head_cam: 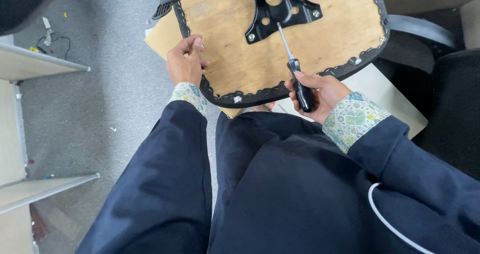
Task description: The person uses a screwdriver to tighten screws on a black metal bracket attached to the underside of a wooden chair seat. The person holds the seat steady with one hand while turning the screwdriver with the other to secure the bracket.
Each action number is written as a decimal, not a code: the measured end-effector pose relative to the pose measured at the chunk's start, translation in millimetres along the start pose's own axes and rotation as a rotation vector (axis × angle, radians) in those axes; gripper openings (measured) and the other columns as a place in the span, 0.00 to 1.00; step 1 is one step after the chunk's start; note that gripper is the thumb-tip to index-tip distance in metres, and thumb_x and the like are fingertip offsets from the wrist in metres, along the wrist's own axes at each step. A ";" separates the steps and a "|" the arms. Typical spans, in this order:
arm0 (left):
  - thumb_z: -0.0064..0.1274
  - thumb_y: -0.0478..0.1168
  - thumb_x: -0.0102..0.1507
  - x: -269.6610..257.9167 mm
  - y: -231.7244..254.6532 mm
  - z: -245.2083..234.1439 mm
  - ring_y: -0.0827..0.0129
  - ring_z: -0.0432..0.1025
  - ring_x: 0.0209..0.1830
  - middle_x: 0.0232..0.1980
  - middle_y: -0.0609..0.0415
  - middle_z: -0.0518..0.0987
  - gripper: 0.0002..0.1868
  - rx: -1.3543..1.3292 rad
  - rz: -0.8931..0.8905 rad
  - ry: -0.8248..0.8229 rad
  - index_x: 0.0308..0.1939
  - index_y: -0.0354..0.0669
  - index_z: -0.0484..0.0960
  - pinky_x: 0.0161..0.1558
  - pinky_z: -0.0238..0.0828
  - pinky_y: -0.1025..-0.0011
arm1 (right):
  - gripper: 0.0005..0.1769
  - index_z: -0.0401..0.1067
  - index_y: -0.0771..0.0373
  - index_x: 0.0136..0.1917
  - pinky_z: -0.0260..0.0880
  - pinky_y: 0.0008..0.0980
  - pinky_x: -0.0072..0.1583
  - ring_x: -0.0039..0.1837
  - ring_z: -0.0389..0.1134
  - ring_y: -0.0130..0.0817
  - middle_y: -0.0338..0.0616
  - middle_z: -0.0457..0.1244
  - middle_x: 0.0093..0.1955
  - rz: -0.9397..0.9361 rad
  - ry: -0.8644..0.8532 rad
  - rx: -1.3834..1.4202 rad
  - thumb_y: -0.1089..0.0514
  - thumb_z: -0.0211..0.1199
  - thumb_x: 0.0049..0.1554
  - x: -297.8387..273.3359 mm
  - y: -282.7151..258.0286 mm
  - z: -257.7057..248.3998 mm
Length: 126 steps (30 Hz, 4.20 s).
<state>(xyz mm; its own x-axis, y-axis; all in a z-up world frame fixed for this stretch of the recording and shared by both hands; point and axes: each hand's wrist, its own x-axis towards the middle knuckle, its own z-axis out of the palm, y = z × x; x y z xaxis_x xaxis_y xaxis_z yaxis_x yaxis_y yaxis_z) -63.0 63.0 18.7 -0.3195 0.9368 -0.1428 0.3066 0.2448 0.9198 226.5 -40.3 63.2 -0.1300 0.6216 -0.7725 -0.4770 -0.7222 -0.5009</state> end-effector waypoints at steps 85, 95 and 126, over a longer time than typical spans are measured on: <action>0.64 0.49 0.58 -21.4 8.3 4.7 0.58 0.80 0.50 0.48 0.51 0.86 0.17 0.214 -0.066 0.232 0.51 0.57 0.88 0.53 0.74 0.63 | 0.17 0.70 0.62 0.54 0.70 0.22 0.44 0.41 0.69 0.19 0.35 0.67 0.42 -1.421 -0.236 -0.864 0.60 0.76 0.57 2.8 -51.9 165.7; 0.63 0.50 0.59 -21.9 10.5 -0.6 0.58 0.80 0.47 0.46 0.52 0.86 0.16 0.254 -0.057 0.211 0.50 0.61 0.88 0.49 0.74 0.62 | 0.18 0.70 0.62 0.53 0.72 0.24 0.43 0.40 0.71 0.20 0.36 0.68 0.40 -1.408 -0.201 -0.975 0.59 0.77 0.55 9.3 -52.8 161.6; 0.62 0.50 0.60 -21.7 13.8 0.9 0.55 0.79 0.45 0.44 0.52 0.86 0.15 0.336 -0.043 0.198 0.51 0.62 0.88 0.48 0.73 0.61 | 0.17 0.71 0.62 0.52 0.70 0.24 0.43 0.40 0.69 0.21 0.36 0.68 0.42 -1.385 -0.302 -1.017 0.58 0.77 0.55 19.5 -72.7 157.8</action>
<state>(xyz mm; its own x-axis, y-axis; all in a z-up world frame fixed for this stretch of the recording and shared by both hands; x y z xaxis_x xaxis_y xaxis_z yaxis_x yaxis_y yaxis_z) -51.0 46.3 34.2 -0.4951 0.8656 -0.0748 0.5554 0.3815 0.7389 121.4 72.2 146.2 -0.3333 0.8355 0.4369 0.3076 0.5344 -0.7873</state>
